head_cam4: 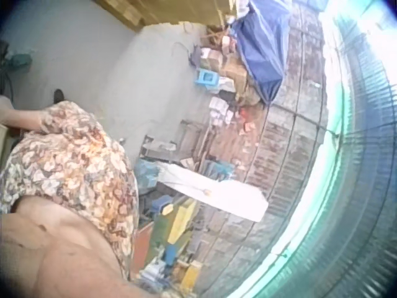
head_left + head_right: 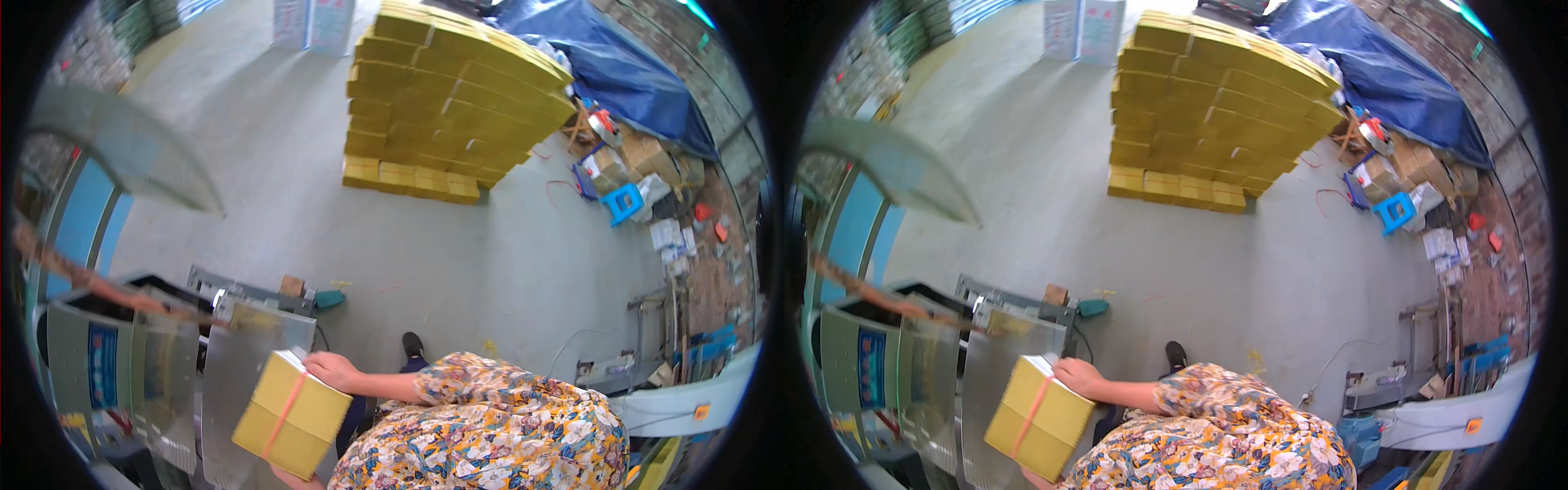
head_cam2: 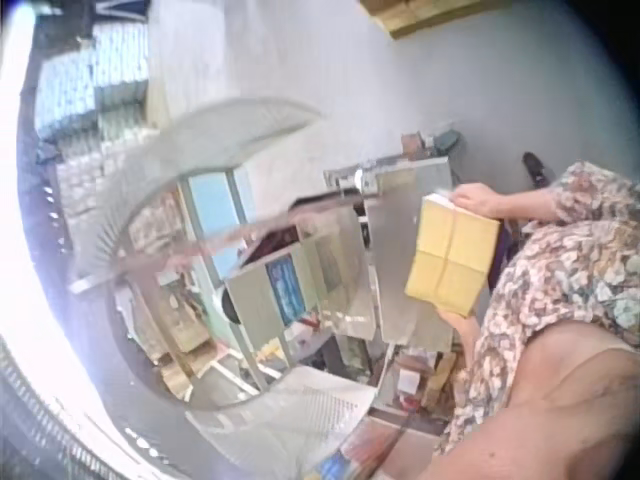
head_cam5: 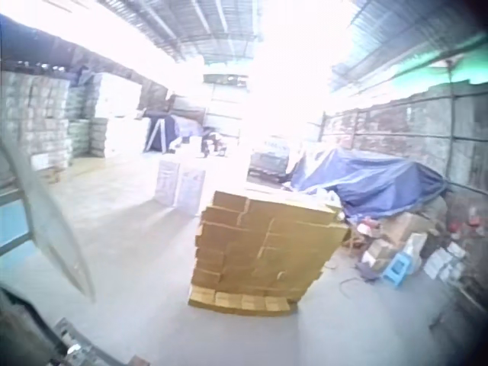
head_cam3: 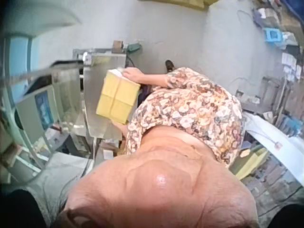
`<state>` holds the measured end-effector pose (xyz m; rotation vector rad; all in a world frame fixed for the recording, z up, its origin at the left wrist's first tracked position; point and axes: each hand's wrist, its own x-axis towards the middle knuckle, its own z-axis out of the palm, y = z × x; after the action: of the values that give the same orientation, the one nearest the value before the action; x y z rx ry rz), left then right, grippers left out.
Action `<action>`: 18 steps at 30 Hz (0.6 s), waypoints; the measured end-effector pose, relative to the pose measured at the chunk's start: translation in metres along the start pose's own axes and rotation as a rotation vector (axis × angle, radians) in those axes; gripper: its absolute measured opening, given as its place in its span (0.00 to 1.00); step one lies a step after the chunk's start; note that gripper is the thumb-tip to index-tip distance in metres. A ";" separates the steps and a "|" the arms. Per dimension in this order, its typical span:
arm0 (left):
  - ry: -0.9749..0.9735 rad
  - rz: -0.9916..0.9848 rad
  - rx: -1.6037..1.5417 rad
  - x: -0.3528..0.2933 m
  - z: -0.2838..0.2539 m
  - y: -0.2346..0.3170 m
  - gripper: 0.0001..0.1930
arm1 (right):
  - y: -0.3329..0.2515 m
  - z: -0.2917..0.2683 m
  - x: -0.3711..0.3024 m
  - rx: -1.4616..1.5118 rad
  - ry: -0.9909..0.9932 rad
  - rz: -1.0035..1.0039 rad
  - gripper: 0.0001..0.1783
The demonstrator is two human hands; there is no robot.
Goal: Stack and band paper products using a strapping machine.
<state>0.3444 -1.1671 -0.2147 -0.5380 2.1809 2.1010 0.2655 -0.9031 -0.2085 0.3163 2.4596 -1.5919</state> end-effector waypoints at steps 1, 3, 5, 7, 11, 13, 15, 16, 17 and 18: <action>-0.044 0.011 0.057 -0.005 0.017 0.000 0.18 | 0.009 -0.021 -0.018 0.087 0.019 0.031 0.19; -0.124 0.050 0.172 -0.016 0.054 -0.001 0.17 | 0.031 -0.066 -0.051 0.211 0.058 0.116 0.19; -0.224 0.100 0.286 -0.025 0.109 -0.005 0.16 | 0.059 -0.112 -0.084 0.291 0.129 0.146 0.19; -0.330 0.156 0.403 -0.035 0.173 -0.011 0.16 | 0.094 -0.156 -0.115 0.492 0.290 0.205 0.19; -0.499 0.271 0.682 -0.054 0.273 -0.006 0.15 | 0.137 -0.262 -0.167 1.107 0.382 0.411 0.23; -0.542 0.335 0.818 -0.069 0.314 0.011 0.14 | 0.139 -0.315 -0.198 1.130 0.454 0.349 0.25; -0.666 0.108 0.481 -0.109 0.405 0.059 0.13 | 0.188 -0.346 -0.220 1.157 0.624 0.270 0.25; -0.749 -0.159 0.151 -0.125 0.437 0.077 0.12 | 0.208 -0.356 -0.231 1.177 0.764 0.219 0.25; -0.763 -0.148 0.162 -0.125 0.461 0.073 0.12 | 0.216 -0.370 -0.242 1.189 0.778 0.210 0.25; -0.859 0.059 0.319 -0.119 0.488 0.063 0.11 | 0.216 -0.386 -0.251 1.220 0.841 0.200 0.24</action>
<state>0.3436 -0.6646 -0.1525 0.3965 1.9132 1.5076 0.5493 -0.4822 -0.1713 1.5660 1.2817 -3.0510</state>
